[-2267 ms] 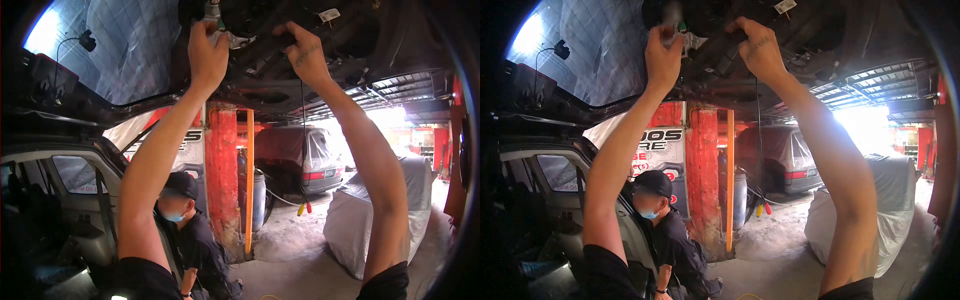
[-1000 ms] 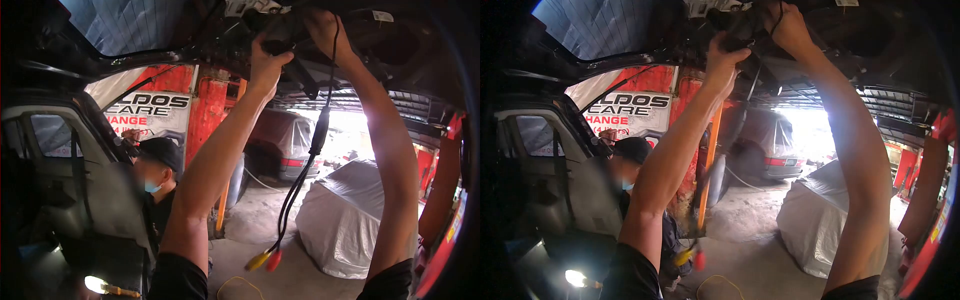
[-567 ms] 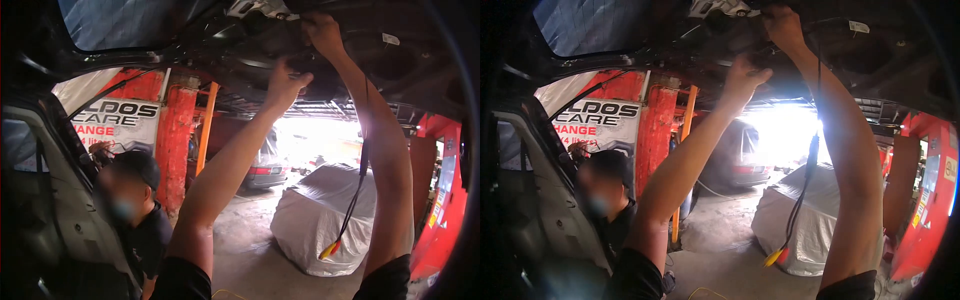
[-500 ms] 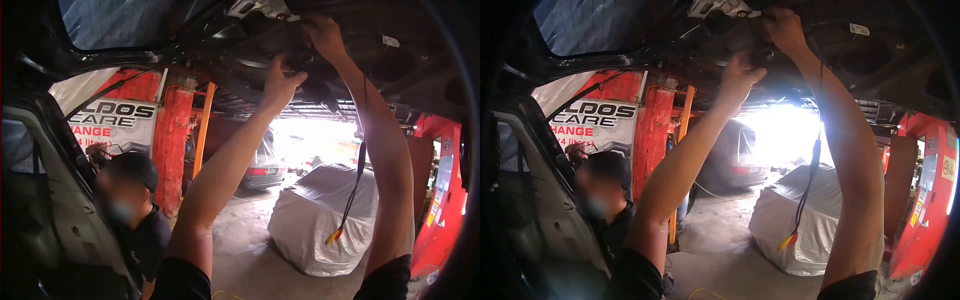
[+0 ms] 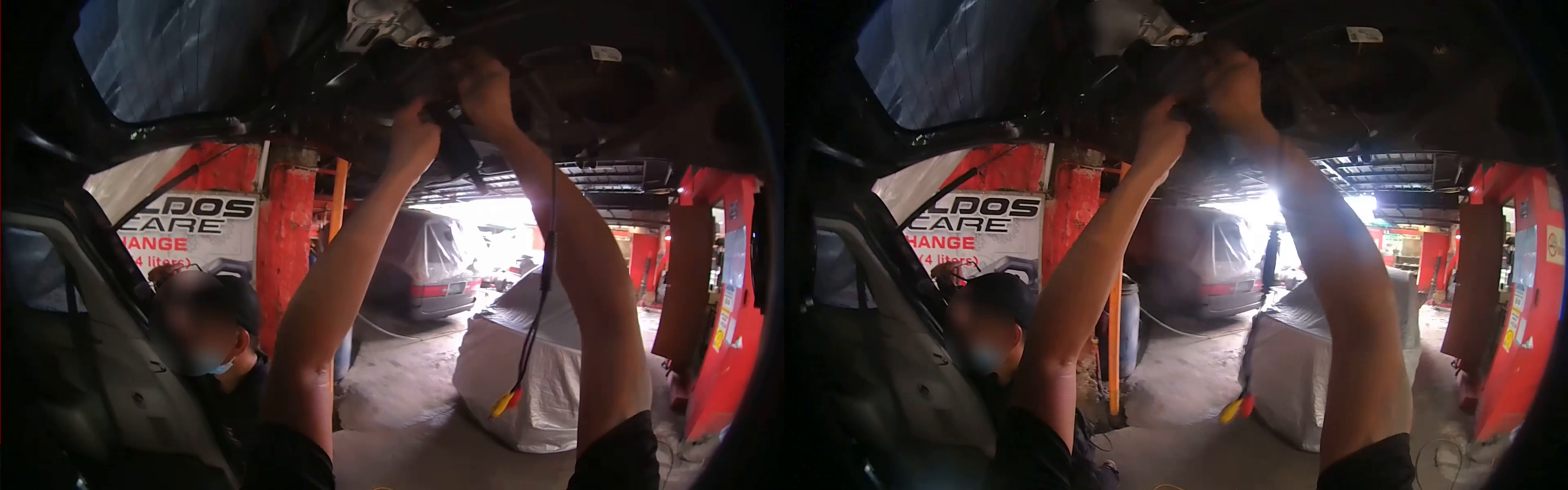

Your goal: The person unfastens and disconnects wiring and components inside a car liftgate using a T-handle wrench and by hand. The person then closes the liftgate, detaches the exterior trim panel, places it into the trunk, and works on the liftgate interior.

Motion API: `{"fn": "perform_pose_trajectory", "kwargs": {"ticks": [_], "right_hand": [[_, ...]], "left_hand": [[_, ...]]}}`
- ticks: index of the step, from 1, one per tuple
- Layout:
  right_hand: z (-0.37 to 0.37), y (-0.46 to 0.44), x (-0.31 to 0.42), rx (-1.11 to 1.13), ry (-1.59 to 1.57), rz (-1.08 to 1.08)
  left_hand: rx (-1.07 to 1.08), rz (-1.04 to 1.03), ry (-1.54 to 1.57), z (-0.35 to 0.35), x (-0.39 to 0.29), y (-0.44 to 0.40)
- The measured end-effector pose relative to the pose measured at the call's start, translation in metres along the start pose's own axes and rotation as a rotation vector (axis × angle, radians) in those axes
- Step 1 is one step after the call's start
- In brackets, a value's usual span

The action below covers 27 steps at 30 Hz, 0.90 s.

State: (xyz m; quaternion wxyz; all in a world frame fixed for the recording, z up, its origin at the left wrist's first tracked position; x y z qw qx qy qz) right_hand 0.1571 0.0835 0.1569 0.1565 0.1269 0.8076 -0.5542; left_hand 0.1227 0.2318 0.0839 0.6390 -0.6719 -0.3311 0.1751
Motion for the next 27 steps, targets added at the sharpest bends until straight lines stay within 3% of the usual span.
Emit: {"fn": "perform_pose_trajectory", "kwargs": {"ticks": [2, 5, 6, 9, 11, 13, 15, 18, 21, 23, 24, 27], "right_hand": [[0.008, 0.018, 0.013, 0.047, -0.022, -0.158], [0.008, 0.031, -0.005, 0.059, 0.011, -0.252], [0.006, 0.036, -0.008, 0.053, -0.012, -0.264], [0.006, 0.035, 0.002, 0.05, 0.016, -0.195], [0.014, 0.04, 0.012, -0.01, -0.13, -0.258], [0.014, 0.046, 0.01, 0.054, -0.165, -0.23], [0.009, 0.052, 0.011, 0.128, -0.15, -0.344], [0.006, 0.05, 0.005, 0.134, -0.284, -0.305], [0.006, 0.058, -0.001, 0.186, -0.259, -0.215], [0.012, 0.063, -0.004, 0.189, -0.238, -0.167], [0.014, 0.066, -0.005, 0.221, -0.218, -0.169], [0.022, 0.079, -0.006, 0.246, -0.229, -0.2]], "left_hand": [[-0.059, -0.244, -0.136, 0.004, -0.01, -0.012], [-0.079, -0.272, -0.12, 0.006, -0.034, -0.028], [-0.079, -0.169, 0.016, 0.001, -0.045, -0.034], [0.008, -0.128, -0.027, -0.01, -0.063, -0.057], [0.036, -0.229, -0.174, -0.019, -0.067, -0.075], [0.133, -0.211, -0.412, -0.03, -0.077, -0.084], [0.109, -0.177, -0.476, -0.038, -0.081, -0.09], [0.046, -0.107, -0.544, -0.029, -0.079, -0.1], [0.147, -0.275, -0.757, -0.018, -0.086, -0.108], [0.191, 0.027, -0.563, -0.014, -0.077, -0.112], [0.199, 0.032, -0.582, -0.014, -0.083, -0.112], [0.352, -0.06, -0.942, -0.02, -0.101, -0.116]]}}
Point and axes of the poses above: each hand's wrist, its own y-axis away from the middle knuckle, its own z-axis out of the back of the hand, x = y × z, the point moved 5 cm from there along -y, towards the middle knuckle, and after that the axes turned 15 degrees about -z, right-handed, at the moved point
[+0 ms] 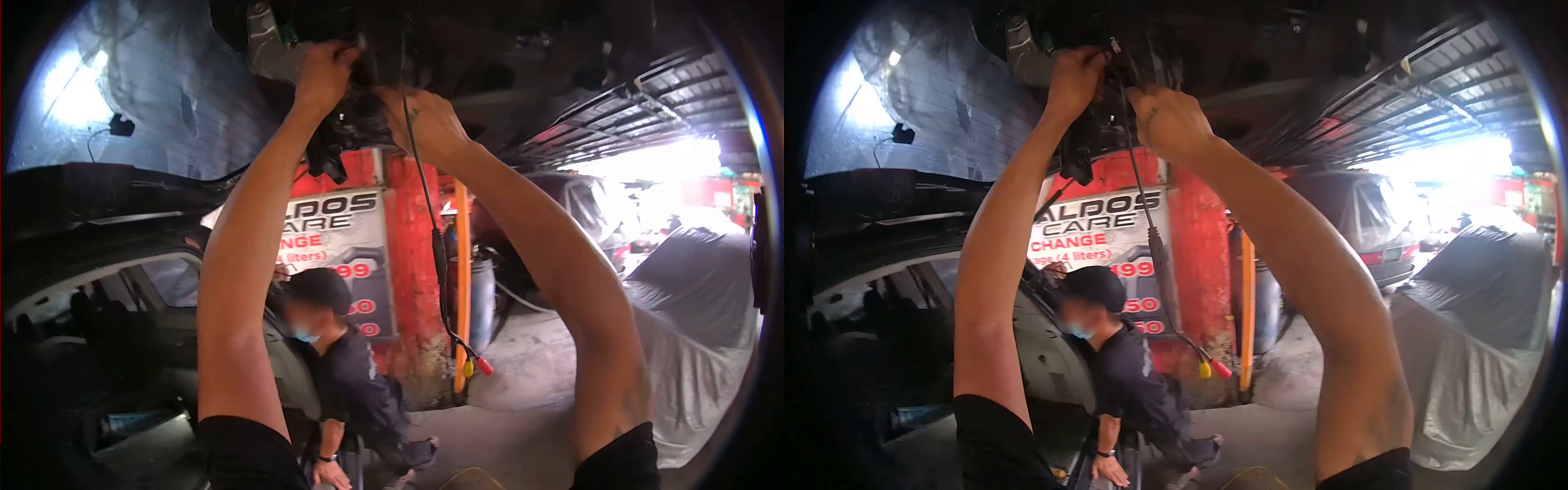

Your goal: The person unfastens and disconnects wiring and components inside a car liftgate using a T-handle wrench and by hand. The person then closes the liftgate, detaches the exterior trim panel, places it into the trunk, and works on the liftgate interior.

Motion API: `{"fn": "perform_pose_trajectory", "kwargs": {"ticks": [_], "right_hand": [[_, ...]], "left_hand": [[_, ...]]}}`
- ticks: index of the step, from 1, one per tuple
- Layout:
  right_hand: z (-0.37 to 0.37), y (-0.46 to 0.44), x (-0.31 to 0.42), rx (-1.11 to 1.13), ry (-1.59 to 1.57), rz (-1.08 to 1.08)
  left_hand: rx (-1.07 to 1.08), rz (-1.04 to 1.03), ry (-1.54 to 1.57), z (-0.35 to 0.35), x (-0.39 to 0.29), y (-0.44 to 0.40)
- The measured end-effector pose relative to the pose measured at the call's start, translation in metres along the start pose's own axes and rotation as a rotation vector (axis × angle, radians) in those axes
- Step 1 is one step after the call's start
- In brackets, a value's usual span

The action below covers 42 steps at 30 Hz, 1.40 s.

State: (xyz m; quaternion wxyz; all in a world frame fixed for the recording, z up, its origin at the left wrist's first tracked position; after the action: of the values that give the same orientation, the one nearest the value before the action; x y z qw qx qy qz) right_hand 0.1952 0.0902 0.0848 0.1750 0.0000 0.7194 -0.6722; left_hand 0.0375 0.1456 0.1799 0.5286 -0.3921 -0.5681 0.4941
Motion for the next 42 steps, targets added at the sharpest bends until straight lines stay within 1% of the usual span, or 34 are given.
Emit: {"fn": "perform_pose_trajectory", "kwargs": {"ticks": [2, 3, 5, 9, 12, 14, 15, 16, 17, 18, 19, 20, 21, 22, 23, 24, 25, 26, 28, 30, 32, 33, 35, 36, 38, 39, 41, 42], "right_hand": [[-0.003, 0.012, 0.002, -0.006, -0.038, -0.019], [-0.005, 0.019, 0.005, -0.007, -0.101, -0.014], [-0.009, 0.029, 0.009, -0.024, -0.179, -0.017], [-0.027, 0.042, 0.015, -0.057, -0.297, -0.055], [-0.037, 0.042, 0.009, -0.117, -0.352, -0.111], [-0.049, 0.04, 0.005, -0.129, -0.393, -0.129], [-0.053, 0.036, 0.0, -0.191, -0.41, -0.114], [-0.057, 0.033, -0.005, -0.253, -0.426, -0.101], [-0.065, 0.026, -0.01, -0.262, -0.453, -0.103], [-0.072, 0.019, -0.015, -0.357, -0.442, -0.077], [-0.074, 0.014, -0.014, -0.452, -0.434, -0.052], [-0.081, 0.009, -0.013, -0.456, -0.469, -0.051], [-0.081, 0.001, -0.015, -0.435, -0.518, -0.108], [-0.082, -0.006, -0.019, -0.409, -0.567, -0.167], [-0.08, -0.012, -0.021, -0.415, -0.595, -0.165], [-0.081, -0.021, -0.025, -0.341, -0.663, -0.236], [-0.085, -0.027, -0.029, -0.257, -0.728, -0.304], [-0.088, -0.031, -0.03, -0.251, -0.75, -0.294], [-0.096, -0.044, -0.039, -0.219, -0.824, -0.247], [-0.103, -0.051, -0.043, -0.249, -0.846, -0.211], [-0.106, -0.052, -0.044, -0.241, -0.898, -0.179], [-0.113, -0.054, -0.042, -0.236, -0.911, -0.174], [-0.115, -0.053, -0.043, -0.473, -0.857, -0.107], [-0.116, -0.053, -0.045, -0.471, -0.869, -0.107], [-0.12, -0.054, -0.045, -0.434, -0.898, -0.1], [-0.121, -0.054, -0.041, -0.433, -0.909, -0.102], [-0.116, -0.048, -0.035, -0.614, -1.018, -0.09], [-0.11, -0.044, -0.035, -0.614, -1.025, -0.092]], "left_hand": [[0.032, -0.305, -0.412, 0.008, -0.013, -0.003], [0.053, -0.312, -0.434, 0.009, -0.015, -0.002], [-0.078, -0.584, -0.55, 0.015, -0.033, 0.001], [0.032, -0.66, -0.576, 0.015, -0.037, -0.004], [0.116, -0.654, -0.627, 0.007, -0.033, -0.012], [0.158, -0.637, -0.57, 0.013, -0.035, -0.011], [0.17, -0.643, -0.597, 0.016, -0.035, -0.017], [0.189, -0.706, -0.64, 0.016, -0.037, -0.022], [0.208, -0.765, -0.682, 0.016, -0.037, -0.023], [0.22, -0.763, -0.71, 0.015, -0.042, -0.022], [0.237, -0.591, -0.64, 0.013, -0.044, -0.022], [0.246, -0.416, -0.571, 0.012, -0.043, -0.019], [0.251, -0.418, -0.6, 0.01, -0.044, -0.019], [0.229, -0.371, -0.513, 0.008, -0.043, -0.019], [0.203, -0.322, -0.427, 0.008, -0.043, -0.019], [0.205, -0.322, -0.454, 0.006, -0.044, -0.021], [0.2, -0.286, -0.417, 0.007, -0.042, -0.02], [0.192, -0.248, -0.377, 0.007, -0.041, -0.018], [0.185, -0.225, -0.404, 0.008, -0.042, -0.013], [0.185, -0.208, -0.427, 0.007, -0.043, -0.013], [0.202, -0.27, -0.599, 0.008, -0.045, -0.013], [0.199, -0.263, -0.612, 0.012, -0.045, -0.017], [0.329, -0.386, -0.782, 0.011, -0.048, -0.026], [0.332, -0.38, -0.793, 0.007, -0.051, -0.023], [0.277, -0.295, -0.741, 0.005, -0.055, -0.016], [0.28, -0.29, -0.751, 0.008, -0.054, -0.018], [0.282, -0.082, -0.616, 0.018, -0.047, -0.026], [0.284, -0.079, -0.623, 0.023, -0.048, -0.031]]}}
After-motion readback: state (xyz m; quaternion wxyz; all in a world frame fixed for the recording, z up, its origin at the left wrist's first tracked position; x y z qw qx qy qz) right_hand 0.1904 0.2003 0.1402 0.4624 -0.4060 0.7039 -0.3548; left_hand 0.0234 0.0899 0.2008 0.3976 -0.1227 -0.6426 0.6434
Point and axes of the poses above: each hand's wrist, its own y-axis away from the middle knuckle, its own z-axis out of the back of the hand, x = y × z, the point moved 5 cm from there along -y, towards the middle knuckle, and after that the axes turned 15 degrees about -z, right-handed, at the moved point
